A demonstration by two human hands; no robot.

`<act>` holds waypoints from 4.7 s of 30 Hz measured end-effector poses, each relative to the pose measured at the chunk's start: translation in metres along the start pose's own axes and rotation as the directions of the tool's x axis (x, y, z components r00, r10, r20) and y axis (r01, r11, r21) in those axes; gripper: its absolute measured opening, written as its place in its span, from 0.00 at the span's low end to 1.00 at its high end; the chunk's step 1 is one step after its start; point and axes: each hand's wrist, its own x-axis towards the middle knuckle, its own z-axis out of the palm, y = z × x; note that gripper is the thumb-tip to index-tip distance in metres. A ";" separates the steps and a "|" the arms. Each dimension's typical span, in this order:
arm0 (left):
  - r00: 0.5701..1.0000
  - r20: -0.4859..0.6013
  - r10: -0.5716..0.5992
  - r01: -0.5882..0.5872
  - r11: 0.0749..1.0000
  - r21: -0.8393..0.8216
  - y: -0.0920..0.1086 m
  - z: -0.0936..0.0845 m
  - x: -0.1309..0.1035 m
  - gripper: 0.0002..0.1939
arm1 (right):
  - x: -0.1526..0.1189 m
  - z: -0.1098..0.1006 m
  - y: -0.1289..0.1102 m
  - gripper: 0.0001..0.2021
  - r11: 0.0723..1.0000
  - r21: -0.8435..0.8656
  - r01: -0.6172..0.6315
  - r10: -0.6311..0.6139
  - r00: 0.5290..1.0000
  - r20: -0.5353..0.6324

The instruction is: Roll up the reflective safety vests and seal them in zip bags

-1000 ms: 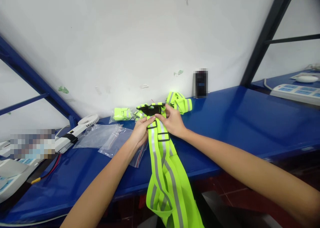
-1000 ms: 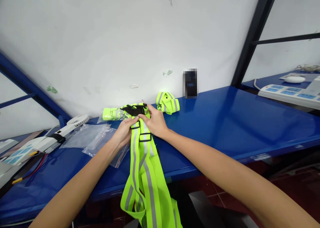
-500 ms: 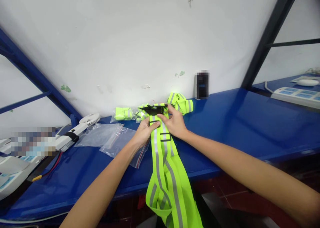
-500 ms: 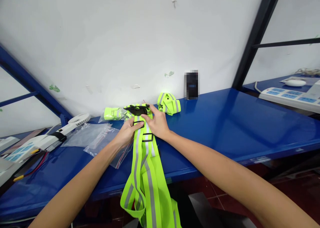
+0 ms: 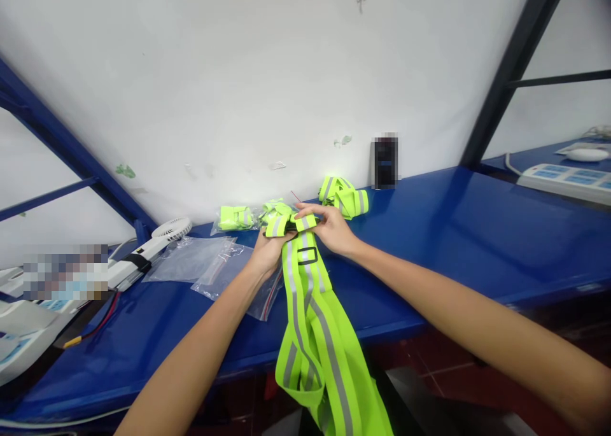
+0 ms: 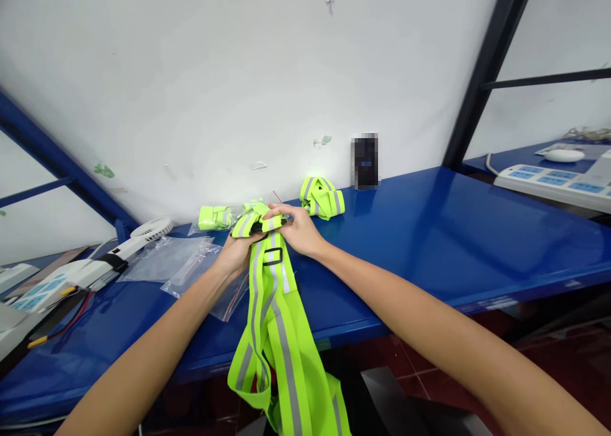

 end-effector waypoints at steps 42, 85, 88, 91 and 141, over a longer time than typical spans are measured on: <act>0.993 0.036 0.109 -0.111 0.992 0.054 -0.001 -0.003 0.002 0.31 | -0.001 -0.002 0.019 0.19 0.994 -0.103 -0.033 0.038 0.998 0.043; 1.000 0.017 0.014 -0.010 0.985 -0.172 0.014 0.003 0.000 0.29 | 0.003 0.003 0.012 0.42 0.912 0.323 -0.255 0.277 0.960 -0.025; 0.998 0.057 -0.028 0.038 0.984 -0.173 0.015 0.006 -0.001 0.22 | 0.004 0.003 0.010 0.40 0.933 0.271 -0.237 0.259 0.965 -0.047; 0.997 0.026 -0.069 0.070 0.995 -0.065 0.017 0.004 -0.002 0.18 | 0.004 0.002 0.012 0.39 0.958 0.216 -0.190 0.207 0.976 -0.061; 0.957 0.189 -0.222 0.222 0.975 0.022 0.014 -0.002 -0.005 0.17 | 0.009 -0.002 0.008 0.29 0.972 0.221 -0.086 0.113 0.987 -0.114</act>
